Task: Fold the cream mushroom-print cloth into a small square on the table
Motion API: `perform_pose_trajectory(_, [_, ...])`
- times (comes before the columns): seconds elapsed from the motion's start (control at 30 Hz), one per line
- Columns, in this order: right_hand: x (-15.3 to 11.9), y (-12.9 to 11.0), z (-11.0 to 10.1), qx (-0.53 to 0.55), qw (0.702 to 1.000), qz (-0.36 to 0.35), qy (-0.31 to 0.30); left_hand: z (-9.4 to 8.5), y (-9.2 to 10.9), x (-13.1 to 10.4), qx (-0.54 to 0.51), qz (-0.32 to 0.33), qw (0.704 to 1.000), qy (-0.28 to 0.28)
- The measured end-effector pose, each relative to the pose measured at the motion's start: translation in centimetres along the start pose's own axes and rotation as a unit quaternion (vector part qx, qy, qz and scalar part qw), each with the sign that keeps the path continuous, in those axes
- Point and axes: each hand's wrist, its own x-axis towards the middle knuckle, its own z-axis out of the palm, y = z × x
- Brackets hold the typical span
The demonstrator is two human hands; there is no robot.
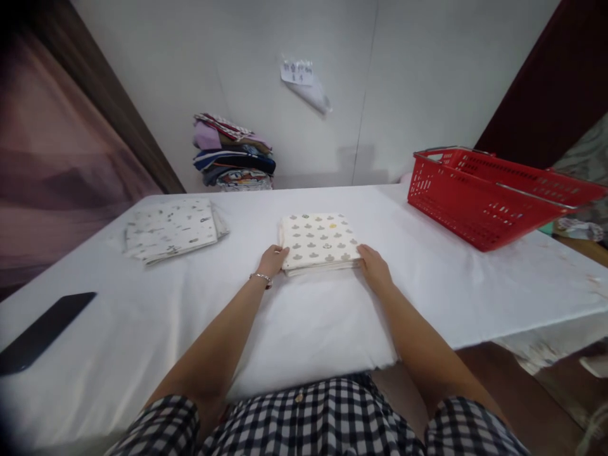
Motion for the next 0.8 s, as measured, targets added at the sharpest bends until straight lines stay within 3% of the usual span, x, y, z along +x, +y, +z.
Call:
perform_pose_trajectory(0.27, [0.1, 0.2, 0.4, -0.006, 0.997, -0.047, 0.055, 0.2, -0.6, 0.0, 0.007, 0.03, 0.999, 0.042])
perform_pose_trajectory(0.4, [1.9, -2.5, -0.3, 0.041, 0.992, -0.091, 0.076, 0.4, -0.5, -0.2, 0.008, 0.042, 0.998, 0.053])
perform_pose_trajectory(0.47, [3.6, -5.2, -0.5, 0.078, 0.993, -0.078, 0.041, 0.4, -0.4, -0.2, 0.006, 0.046, 0.997, 0.054])
perform_pose_trajectory(0.6, [8.4, -11.9, 0.7, 0.128, 0.987, -0.02, -0.095, 0.5, -0.4, -0.4, -0.004, 0.052, 0.997, 0.05])
perform_pose_trajectory(0.7, [12.3, -15.8, 3.0, 0.079, 0.978, 0.024, -0.191, 0.5, -0.5, -0.6, -0.015, 0.058, 0.997, 0.053])
perform_pose_trajectory(0.8, [15.5, -18.2, 5.3, 0.018, 0.972, 0.04, -0.232, 0.6, -0.5, -0.9, -0.027, 0.063, 0.996, 0.058])
